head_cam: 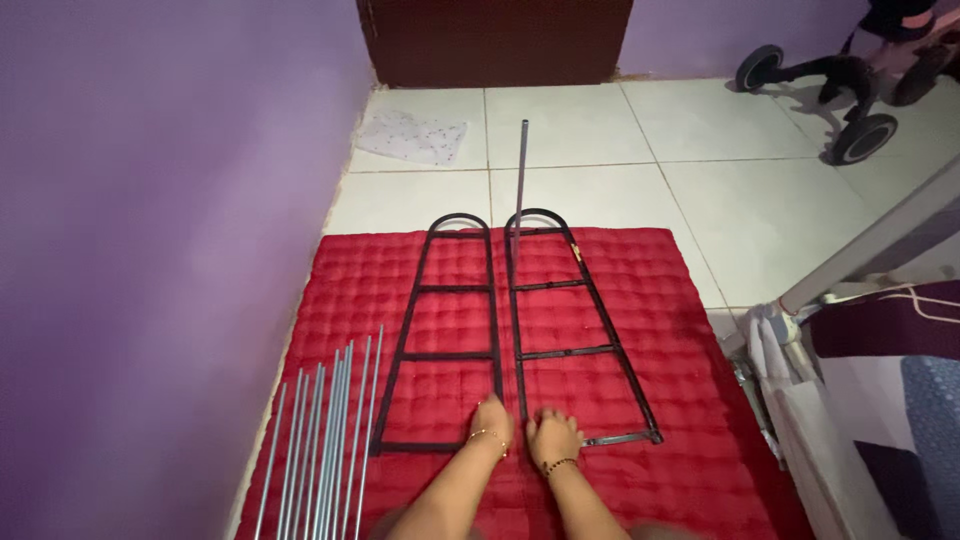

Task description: The person sits on a red floor mat and assembles a metal rack, attaching silver crossbars between two black side frames. They pick up bars one at a time, align each end with the frame sockets, and press the bars into place, repositioning the frames as they work.

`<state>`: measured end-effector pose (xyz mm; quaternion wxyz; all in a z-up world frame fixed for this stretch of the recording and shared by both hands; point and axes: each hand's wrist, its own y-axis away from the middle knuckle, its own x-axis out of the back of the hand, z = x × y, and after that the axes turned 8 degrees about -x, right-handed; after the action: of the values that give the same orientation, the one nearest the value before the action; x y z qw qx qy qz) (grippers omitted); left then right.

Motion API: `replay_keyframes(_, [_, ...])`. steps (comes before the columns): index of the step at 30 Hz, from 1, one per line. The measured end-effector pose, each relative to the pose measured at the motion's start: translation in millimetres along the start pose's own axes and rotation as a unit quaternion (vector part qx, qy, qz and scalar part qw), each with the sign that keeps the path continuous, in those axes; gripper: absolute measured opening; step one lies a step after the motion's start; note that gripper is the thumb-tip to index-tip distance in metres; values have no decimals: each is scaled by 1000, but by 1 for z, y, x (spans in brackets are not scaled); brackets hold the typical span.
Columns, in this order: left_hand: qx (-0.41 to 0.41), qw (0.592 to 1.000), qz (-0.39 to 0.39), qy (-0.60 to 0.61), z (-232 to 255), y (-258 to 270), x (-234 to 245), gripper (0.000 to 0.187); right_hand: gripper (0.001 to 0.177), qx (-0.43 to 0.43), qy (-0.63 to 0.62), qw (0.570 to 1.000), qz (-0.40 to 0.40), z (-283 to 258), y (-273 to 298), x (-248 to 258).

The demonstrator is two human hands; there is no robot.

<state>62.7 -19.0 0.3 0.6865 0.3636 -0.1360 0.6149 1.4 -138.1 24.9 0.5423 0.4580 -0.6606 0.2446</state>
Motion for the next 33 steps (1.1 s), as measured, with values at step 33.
replay_keyframes(33, [-279, 908, 285, 126, 2, 80, 202, 31, 45, -6, 59, 985, -160, 17, 37, 21])
